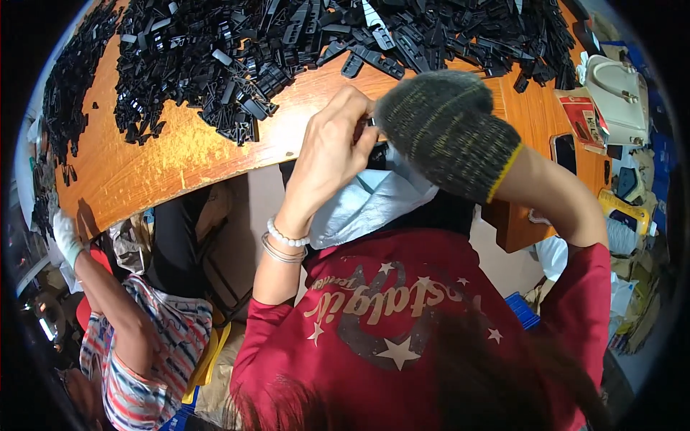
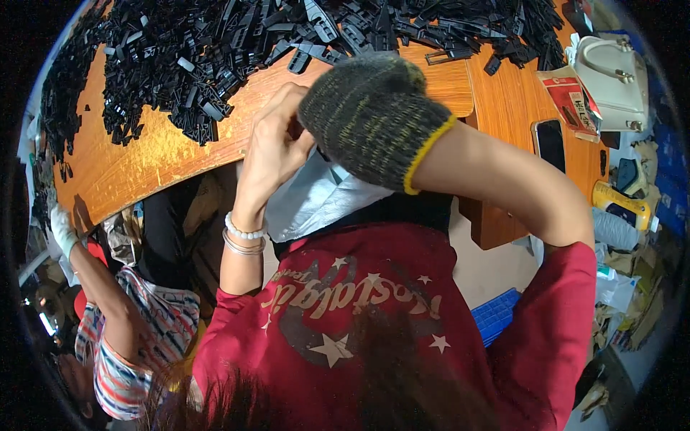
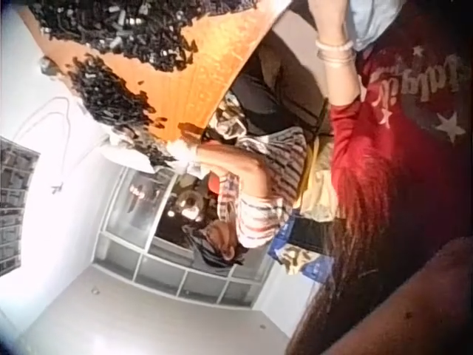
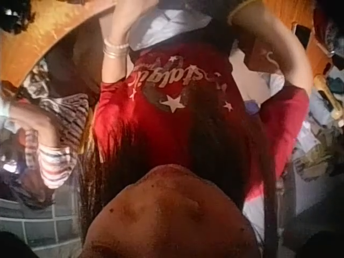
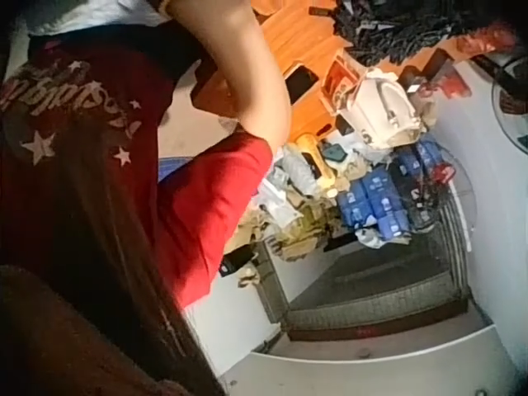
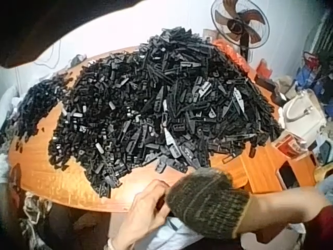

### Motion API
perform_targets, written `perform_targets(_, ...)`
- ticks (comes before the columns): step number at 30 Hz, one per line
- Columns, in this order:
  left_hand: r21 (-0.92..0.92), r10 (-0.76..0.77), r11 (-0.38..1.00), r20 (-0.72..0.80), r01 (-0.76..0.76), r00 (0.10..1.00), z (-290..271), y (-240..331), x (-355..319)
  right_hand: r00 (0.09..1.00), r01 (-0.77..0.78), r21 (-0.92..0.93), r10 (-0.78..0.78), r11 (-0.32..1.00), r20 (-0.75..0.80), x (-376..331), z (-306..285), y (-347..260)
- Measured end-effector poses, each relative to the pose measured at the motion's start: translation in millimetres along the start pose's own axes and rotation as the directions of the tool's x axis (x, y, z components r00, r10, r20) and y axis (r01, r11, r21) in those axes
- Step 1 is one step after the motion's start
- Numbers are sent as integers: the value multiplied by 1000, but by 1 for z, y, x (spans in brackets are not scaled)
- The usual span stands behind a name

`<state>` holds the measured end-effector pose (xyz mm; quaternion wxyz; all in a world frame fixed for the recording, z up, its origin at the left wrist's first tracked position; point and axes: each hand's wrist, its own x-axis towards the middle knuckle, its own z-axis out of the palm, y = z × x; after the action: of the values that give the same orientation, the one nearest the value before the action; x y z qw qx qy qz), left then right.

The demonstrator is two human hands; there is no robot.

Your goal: Assembling small black plastic components by snapping pieces together at a workbench.

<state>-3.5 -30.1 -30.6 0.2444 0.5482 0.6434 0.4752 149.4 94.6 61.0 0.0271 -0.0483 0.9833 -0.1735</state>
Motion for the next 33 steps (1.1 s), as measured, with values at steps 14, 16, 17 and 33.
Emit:
perform_targets(14, -35, 16, 999, -121, -21, 992, 8, 0, -4, 943, 55, -90, -81, 994, -323, 16, 29, 3)
perform_targets(16, -46, 9, 999, -124, -15, 992, 9, -2, -4, 938, 26, -53, -42, 998, -344, 19, 21, -3)
perform_targets(17, -26, 0, 1000, -114, -3, 993, 9, -3, -4, 953, 9, -93, -37, 996, -299, 18, 20, -2)
perform_targets(33, 6, 38, 999, -169, -37, 985, 13, -7, -1, 913, 46, -111, -87, 993, -398, 19, 35, 9)
